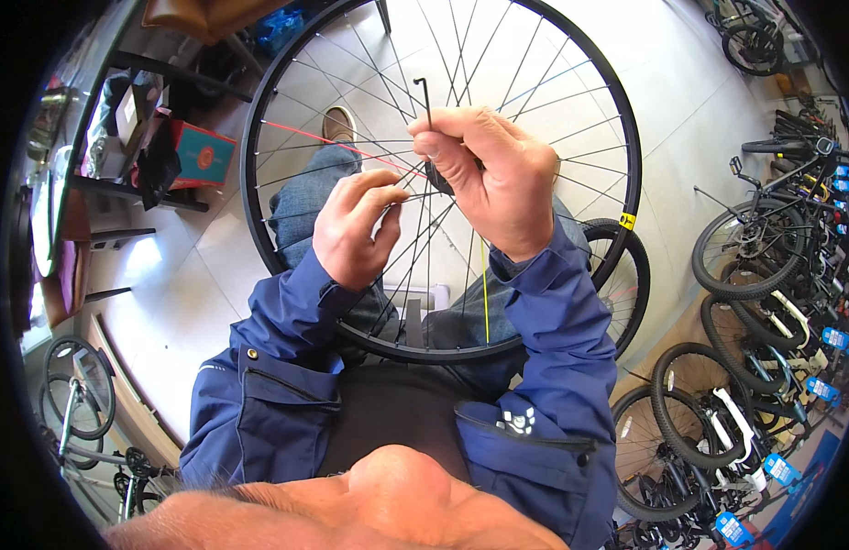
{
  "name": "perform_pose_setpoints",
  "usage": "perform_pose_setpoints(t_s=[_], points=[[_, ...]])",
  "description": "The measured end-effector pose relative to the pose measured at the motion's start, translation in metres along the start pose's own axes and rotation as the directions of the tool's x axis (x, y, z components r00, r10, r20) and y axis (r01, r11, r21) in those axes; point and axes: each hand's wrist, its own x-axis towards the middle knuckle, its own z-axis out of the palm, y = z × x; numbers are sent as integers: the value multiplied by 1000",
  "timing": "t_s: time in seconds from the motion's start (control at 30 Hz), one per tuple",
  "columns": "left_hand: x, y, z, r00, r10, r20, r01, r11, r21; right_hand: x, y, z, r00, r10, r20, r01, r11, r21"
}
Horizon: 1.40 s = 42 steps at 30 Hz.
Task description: The person laces a bicycle wheel by threading spokes through the rim and hub. They insert each spoke into a rim hole, then route it through the hub flange, repeating the process around the wheel.
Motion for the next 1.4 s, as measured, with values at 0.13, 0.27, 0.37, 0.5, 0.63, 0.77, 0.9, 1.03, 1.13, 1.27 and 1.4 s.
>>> perform_pose_setpoints(t_s=[0.13, 0.27, 0.37, 0.5, 0.63, 0.77, 0.9, 1.03, 1.13, 1.27, 1.4], points=[[-19, 15, -11, 988, 98, -118, -100, 995, -10, 1, 1, -4, 999, -42, 25, 43, 999, -28], [-27, 15, 6, 943, -223, 247, 281, 931, -234, 3, 3, -3, 999, -41, 12, 41, 999, 17], [-29, 15, 24, 859, -415, 302, 510, 747, -426, 1, 4, 0, 999, -45, -4, 45, 999, 11], [-26, 9, 29, 703, -486, 520, 706, 570, -422, 2, 5, 1, 1000, -27, -7, 27, 999, 32], [-22, 3, 27, 678, -444, 586, 725, 269, -634, 4, 6, 4, 999, 3, -32, -2, 999, 40], [-24, 2, 25, 714, -320, 622, 696, 231, -680, 0, 5, 6, 997, -46, -69, 42, 997, -62], [-16, -7, 24, 627, -267, 732, 777, 281, -563, 2, 8, 6, 998, -36, -44, 35, 999, -31], [-15, -5, 30, 669, -304, 678, 740, 347, -576, 8, 9, 6, 999, -41, 17, 41, 999, 25], [-17, -5, 33, 685, -332, 648, 722, 428, -544, 10, 5, 7, 999, -40, 22, 39, 998, 53], [-19, -8, 39, 772, -314, 553, 619, 567, -543, 14, -3, 6, 980, -146, 137, 151, 988, -29], [-22, -9, 41, 769, -345, 538, 616, 623, -481, 22, -6, -7, 950, -146, 275, 151, 988, 4]])
